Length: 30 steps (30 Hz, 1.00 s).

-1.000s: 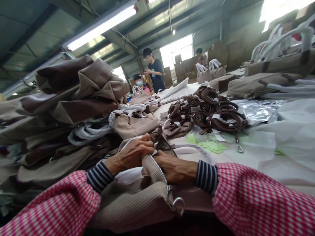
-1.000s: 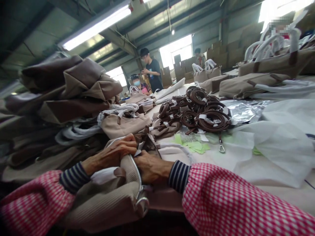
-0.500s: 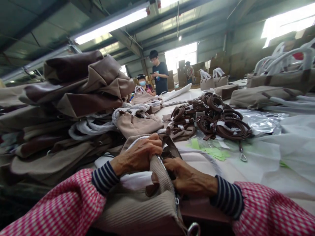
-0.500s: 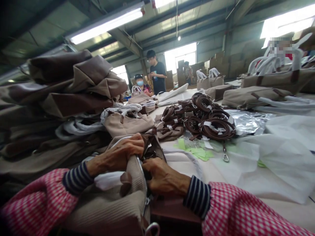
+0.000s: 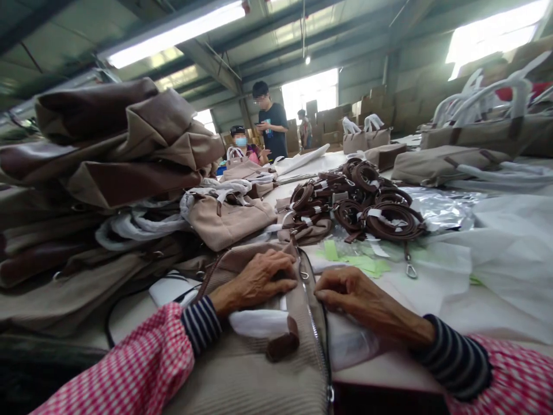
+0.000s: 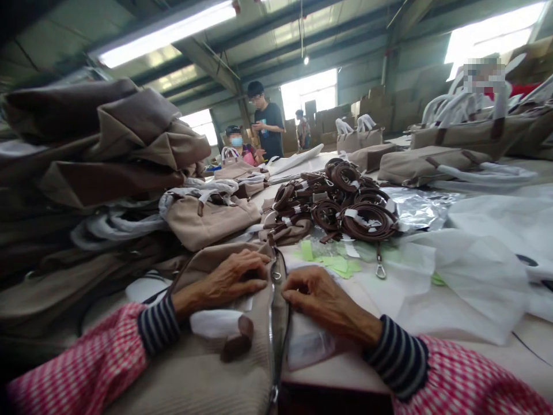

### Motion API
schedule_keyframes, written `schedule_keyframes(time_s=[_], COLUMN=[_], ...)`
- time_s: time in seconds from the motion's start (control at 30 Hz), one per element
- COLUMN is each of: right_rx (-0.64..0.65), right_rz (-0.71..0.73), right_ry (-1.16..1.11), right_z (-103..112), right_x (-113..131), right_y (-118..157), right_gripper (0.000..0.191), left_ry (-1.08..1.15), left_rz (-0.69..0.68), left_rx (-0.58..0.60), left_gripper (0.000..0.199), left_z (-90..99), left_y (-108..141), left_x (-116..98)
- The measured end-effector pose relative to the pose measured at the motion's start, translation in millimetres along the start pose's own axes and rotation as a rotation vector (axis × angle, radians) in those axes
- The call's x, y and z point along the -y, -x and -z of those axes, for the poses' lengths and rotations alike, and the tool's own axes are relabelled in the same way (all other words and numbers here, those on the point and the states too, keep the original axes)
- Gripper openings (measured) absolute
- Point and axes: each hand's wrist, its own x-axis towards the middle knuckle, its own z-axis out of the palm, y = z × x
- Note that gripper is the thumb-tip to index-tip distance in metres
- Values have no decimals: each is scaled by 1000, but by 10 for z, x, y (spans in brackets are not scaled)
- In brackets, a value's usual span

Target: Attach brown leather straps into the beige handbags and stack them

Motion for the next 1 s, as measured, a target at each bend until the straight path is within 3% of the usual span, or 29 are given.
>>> schedule_keyframes(time_s=[0.1, 0.27, 0.37, 0.47, 0.6, 0.77, 0.9, 1.0], right_rx=[21, -28, -76, -85, -113, -215, 38, 99], right_rz=[-5, -114, -185, -199, -151, -80, -221, -378], right_ry=[-53, -136, -150, -139, 29, 332, 174, 27], right_z=[-9, 3, -32, -82, -49, 87, 9, -61], right_x=[19, 91, 113, 110, 115, 159, 159, 135], right_y=[7, -10, -32, -28, -19, -139, -84, 56], right_gripper=[25, 24, 23, 26, 28, 35, 50, 52], left_ry=[142, 138, -5, -16, 59, 215, 332, 434], left_rz=[83, 8, 271, 415, 590, 616, 570, 460], left_rx=[108, 129, 18, -49, -200, -267, -296, -310], left_gripper=[20, 21, 26, 34, 23, 17, 17, 27], left_z=[-59, 338, 417, 161, -314, -506, -390, -39], left_y=[-4, -251, -546, -771, -851, -814, -816, -721], left_x=[44, 118, 189, 238, 290, 391, 414, 423])
